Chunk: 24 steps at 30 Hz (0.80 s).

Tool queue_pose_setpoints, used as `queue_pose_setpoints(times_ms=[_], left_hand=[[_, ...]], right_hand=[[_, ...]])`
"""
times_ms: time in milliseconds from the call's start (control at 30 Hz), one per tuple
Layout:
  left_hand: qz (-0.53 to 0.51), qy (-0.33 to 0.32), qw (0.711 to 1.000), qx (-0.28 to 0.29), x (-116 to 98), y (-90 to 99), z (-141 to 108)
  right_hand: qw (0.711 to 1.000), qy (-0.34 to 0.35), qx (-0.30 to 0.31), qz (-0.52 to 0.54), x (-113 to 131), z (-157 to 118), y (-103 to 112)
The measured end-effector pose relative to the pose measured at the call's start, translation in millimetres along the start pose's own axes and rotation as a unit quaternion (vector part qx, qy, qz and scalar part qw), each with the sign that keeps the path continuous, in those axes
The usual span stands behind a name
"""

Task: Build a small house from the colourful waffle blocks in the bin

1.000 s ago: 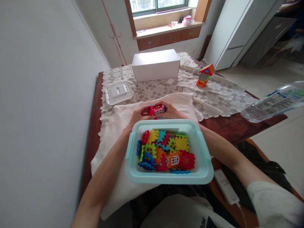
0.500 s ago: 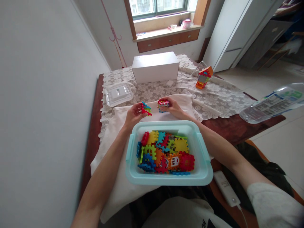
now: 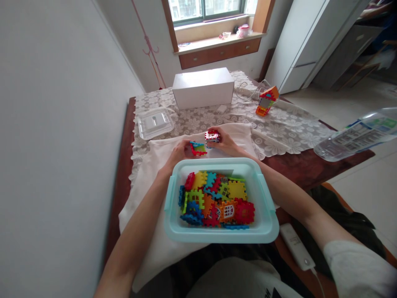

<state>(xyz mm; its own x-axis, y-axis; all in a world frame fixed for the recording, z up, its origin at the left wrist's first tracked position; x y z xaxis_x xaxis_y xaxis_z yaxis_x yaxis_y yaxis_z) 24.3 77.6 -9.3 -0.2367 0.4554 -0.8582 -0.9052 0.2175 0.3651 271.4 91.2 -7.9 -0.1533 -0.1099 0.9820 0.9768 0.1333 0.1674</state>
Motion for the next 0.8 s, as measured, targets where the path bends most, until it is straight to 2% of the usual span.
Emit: queue_pose_setpoints(times_ms=[100,167,333,600,800], left_hand=[[0.138,-0.022,0.990,-0.020,-2.1,11.4,2.4],[0.161,-0.035,0.986,-0.022,-1.7,14.6,3.9],[0.149,-0.065,0.986,-0.022,1.1,15.6,5.1],[0.191,-0.041,0.981,0.011,0.9,10.1,7.4],[0.095,-0.037,0.995,0.010,-7.8,13.2,5.9]], right_hand=[[1.000,-0.011,-0.005,0.010,-3.9,2.3,1.8],[1.000,-0.010,-0.008,0.028,-5.0,3.9,2.9],[0.999,-0.017,0.003,0.028,-4.5,4.1,2.6],[1.000,0.013,0.003,-0.009,8.3,-6.2,0.0],[1.000,0.013,-0.004,0.003,8.4,-7.2,1.1]])
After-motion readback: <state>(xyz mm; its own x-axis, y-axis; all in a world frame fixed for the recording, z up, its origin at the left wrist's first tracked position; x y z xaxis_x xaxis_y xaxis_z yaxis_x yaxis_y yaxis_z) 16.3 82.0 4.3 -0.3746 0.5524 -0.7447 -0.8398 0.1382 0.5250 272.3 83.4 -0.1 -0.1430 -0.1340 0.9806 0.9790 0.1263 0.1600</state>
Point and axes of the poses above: each hand's wrist, its own z-axis towards the middle knuckle, its own y-axis out of the back of the hand, x = y × z, the point moved 9 cm from there along z, towards the middle knuckle, and after that the axes turned 10 degrees about -y, right-handed, at the moved point
